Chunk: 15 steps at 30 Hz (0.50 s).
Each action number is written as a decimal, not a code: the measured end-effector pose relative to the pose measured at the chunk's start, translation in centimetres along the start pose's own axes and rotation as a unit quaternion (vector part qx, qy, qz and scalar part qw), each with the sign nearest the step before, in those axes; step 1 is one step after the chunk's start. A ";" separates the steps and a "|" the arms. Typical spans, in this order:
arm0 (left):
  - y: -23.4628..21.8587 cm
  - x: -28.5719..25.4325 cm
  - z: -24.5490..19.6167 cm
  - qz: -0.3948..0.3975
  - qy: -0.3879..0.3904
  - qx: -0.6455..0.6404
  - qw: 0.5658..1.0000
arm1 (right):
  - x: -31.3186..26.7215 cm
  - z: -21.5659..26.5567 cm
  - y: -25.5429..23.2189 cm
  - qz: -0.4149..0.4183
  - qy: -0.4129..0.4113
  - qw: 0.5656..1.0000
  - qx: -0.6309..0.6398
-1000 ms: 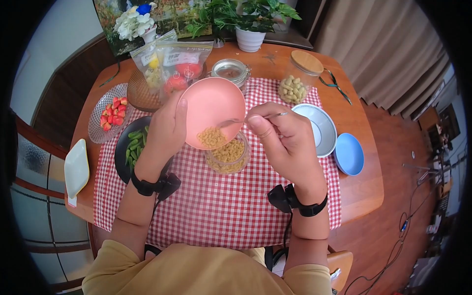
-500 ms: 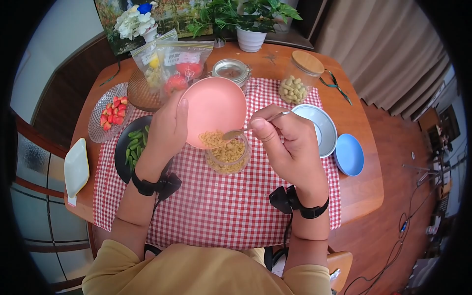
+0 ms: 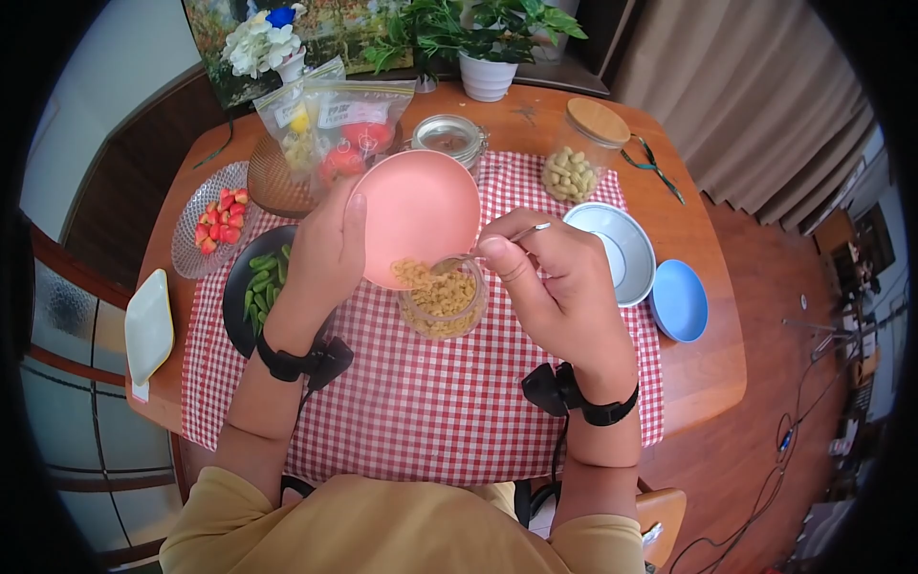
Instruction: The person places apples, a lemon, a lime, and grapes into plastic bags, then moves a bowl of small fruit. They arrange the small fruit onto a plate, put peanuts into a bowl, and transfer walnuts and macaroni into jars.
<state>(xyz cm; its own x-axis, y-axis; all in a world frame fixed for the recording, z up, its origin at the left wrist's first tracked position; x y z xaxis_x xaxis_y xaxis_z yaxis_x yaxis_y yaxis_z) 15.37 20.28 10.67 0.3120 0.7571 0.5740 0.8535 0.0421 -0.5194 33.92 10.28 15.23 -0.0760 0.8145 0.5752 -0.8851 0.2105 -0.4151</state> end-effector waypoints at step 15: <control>0.2 -0.1 0.2 0.004 0.001 0.007 1.000 | 0.3 -0.2 1.0 0.022 0.012 1.000 0.005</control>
<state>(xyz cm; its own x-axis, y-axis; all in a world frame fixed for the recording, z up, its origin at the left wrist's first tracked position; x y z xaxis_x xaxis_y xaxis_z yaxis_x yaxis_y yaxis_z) 15.47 20.36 10.41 0.3194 0.7558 0.5716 0.8450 0.0459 -0.5328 33.12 10.85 14.81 -0.1034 0.8354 0.5398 -0.8857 0.1697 -0.4322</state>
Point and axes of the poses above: each hand's wrist, its own x-axis towards the middle knuckle, its own y-axis out of the palm, z = x × y, the point moved 9 cm from there along x, towards the middle knuckle, and after that the axes turned 2 degrees about -x, right-handed, at the moved point
